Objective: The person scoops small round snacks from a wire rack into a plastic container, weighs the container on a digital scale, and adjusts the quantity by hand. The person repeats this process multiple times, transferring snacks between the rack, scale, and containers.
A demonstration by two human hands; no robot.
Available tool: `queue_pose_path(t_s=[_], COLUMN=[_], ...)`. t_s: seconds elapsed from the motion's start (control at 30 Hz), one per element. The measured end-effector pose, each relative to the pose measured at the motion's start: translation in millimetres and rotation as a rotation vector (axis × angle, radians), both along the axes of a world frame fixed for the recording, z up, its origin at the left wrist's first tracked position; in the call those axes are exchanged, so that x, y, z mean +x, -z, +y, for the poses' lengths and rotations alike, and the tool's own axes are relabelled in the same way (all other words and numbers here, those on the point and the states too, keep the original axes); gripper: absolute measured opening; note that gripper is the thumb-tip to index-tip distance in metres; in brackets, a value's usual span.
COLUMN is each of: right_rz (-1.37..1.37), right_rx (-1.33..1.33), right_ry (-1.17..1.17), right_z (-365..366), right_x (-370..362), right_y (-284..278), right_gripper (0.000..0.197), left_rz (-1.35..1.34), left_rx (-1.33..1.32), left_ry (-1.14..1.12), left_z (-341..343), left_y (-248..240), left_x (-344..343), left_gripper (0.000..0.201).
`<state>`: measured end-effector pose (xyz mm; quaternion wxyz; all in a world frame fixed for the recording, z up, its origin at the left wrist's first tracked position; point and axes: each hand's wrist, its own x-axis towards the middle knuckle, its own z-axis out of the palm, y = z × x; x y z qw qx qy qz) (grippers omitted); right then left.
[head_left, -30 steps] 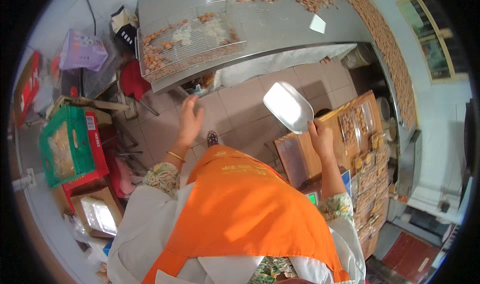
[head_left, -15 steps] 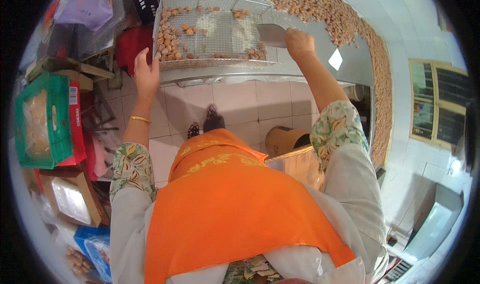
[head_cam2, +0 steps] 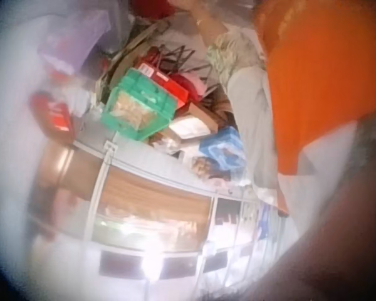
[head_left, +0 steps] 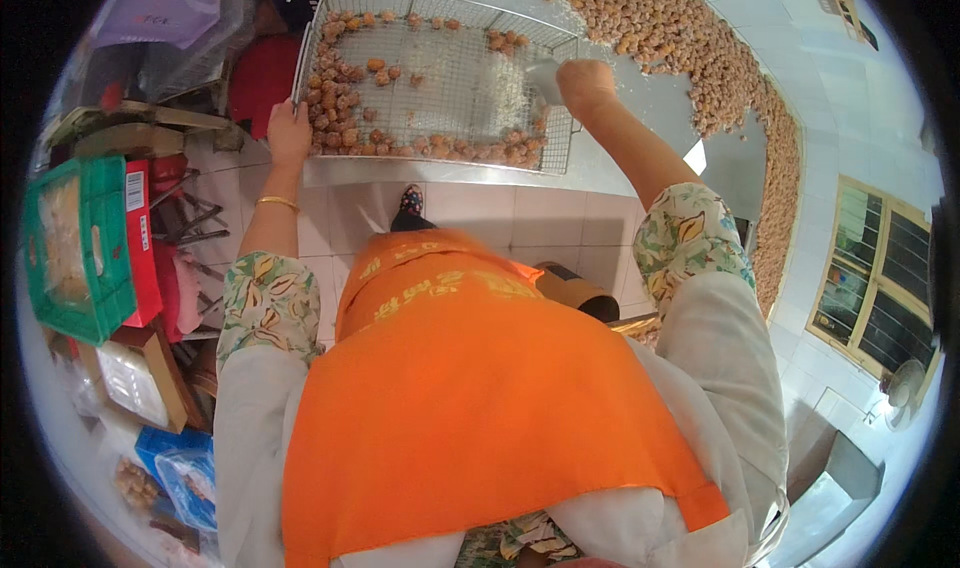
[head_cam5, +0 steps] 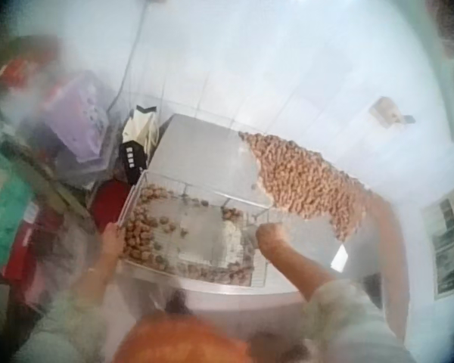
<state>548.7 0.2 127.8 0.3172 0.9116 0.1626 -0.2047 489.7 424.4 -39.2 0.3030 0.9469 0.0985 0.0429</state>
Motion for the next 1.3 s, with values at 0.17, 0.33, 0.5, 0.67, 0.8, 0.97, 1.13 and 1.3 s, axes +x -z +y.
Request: queue_pose_path(t_s=[0.17, 0.33, 0.5, 0.67, 0.8, 0.97, 1.13, 1.3], right_rz=[0.123, 0.143, 0.103, 0.123, 0.097, -0.015, 0.094, 0.19], right_rx=[-0.063, -0.116, -0.146, -0.114, -0.108, -0.133, -0.109, -0.161], right_ry=[-0.011, 0.045, -0.092, -0.089, 0.054, 0.133, 0.091, -0.037], right_z=[11.1, -11.9, -90.6, -106.6, -102.0, -84.0, -70.7, -98.6], right_x=[-12.3, -9.2, 7.9, 12.9, 12.7, 3.9, -1.2, -7.3], right_y=[-12.2, -16.3, -3.7, -7.1, -21.7, -5.4, 3.6, 4.0], right_gripper=[0.015, 0.013, 0.013, 0.013, 0.014, 0.017, 0.012, 0.014], left_rz=[-0.042, 0.012, 0.062, 0.066, 0.129, 0.064, 0.051, 0.087], left_rx=[-0.138, -0.141, -0.198, -0.242, -0.238, -0.219, -0.22, -0.25], left_ry=[-0.056, -0.105, -0.107, -0.129, -0.116, -0.121, -0.075, -0.127], left_z=[-10.3, -45.9, -94.7, -101.8, -103.8, -106.2, -100.4, -103.7], left_y=[16.9, 21.5, -7.1, -9.7, -16.5, -10.8, -6.8, -11.9], left_x=[-5.8, -7.5, -1.9, -0.6, -1.3, -7.4, -8.2, -9.5], left_gripper=[0.034, 0.036, 0.038, 0.035, 0.036, 0.033, 0.035, 0.037])
